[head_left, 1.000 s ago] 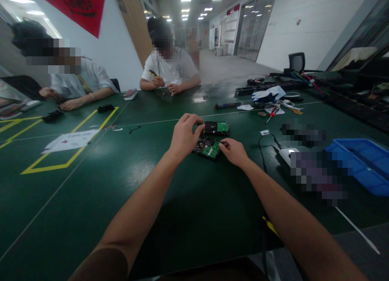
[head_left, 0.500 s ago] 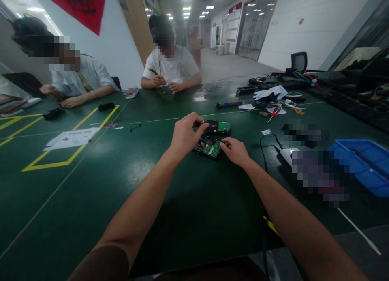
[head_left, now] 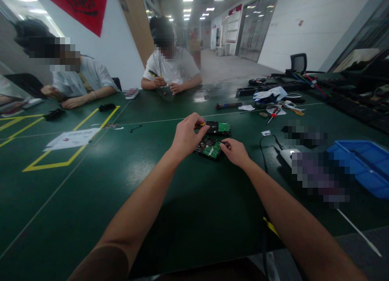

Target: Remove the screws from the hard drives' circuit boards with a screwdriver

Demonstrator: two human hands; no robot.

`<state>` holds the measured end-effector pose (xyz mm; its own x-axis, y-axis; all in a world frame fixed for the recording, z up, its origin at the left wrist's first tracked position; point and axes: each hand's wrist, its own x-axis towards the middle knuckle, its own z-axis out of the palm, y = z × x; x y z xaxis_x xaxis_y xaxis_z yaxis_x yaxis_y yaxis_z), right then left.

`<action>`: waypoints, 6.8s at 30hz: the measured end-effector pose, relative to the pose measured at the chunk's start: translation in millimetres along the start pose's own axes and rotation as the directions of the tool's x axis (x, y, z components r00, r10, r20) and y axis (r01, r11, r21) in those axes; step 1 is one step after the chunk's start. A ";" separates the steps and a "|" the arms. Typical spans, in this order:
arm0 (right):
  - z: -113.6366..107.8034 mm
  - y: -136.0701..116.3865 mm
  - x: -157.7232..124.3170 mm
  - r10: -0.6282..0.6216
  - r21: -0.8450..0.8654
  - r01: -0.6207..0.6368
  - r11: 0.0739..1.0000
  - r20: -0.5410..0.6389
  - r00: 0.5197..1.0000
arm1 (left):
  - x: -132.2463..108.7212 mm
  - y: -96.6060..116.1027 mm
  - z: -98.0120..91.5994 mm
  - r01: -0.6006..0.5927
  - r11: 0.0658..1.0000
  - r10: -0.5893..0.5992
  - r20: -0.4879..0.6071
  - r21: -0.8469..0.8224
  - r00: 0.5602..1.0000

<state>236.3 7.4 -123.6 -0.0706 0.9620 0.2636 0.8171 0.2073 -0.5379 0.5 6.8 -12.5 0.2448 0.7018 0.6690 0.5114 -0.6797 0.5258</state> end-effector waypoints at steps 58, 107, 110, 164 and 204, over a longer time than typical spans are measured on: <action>2.7 2.9 0.5 -0.007 0.022 0.007 1.000 -0.011 1.000 | 1.0 2.3 -5.0 -0.077 0.994 0.077 -0.003 0.081 0.997; -0.4 -0.2 -0.8 0.005 0.004 -0.005 1.000 0.000 1.000 | -2.3 -3.4 -0.8 0.011 1.000 -0.010 0.044 -0.010 0.999; -1.2 -0.6 -1.0 0.006 0.005 -0.006 1.000 0.006 1.000 | -2.6 -2.9 1.0 0.061 0.995 -0.058 0.037 -0.074 0.998; -4.6 -3.4 2.7 0.037 -0.062 -0.033 0.998 0.069 0.997 | -102.1 -137.0 -58.6 0.332 0.480 -0.555 -0.012 0.812 0.832; -29.0 -45.0 -18.8 -0.140 0.077 0.162 0.984 -0.233 0.962 | -108.7 -75.1 -15.1 0.070 0.674 -0.202 0.092 0.735 0.975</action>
<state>217.4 -25.2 -81.1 -0.0492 0.8554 0.5157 0.7486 0.3734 -0.5479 -77.0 -21.6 -116.8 0.2112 0.8413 0.4976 0.9676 -0.2522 0.0156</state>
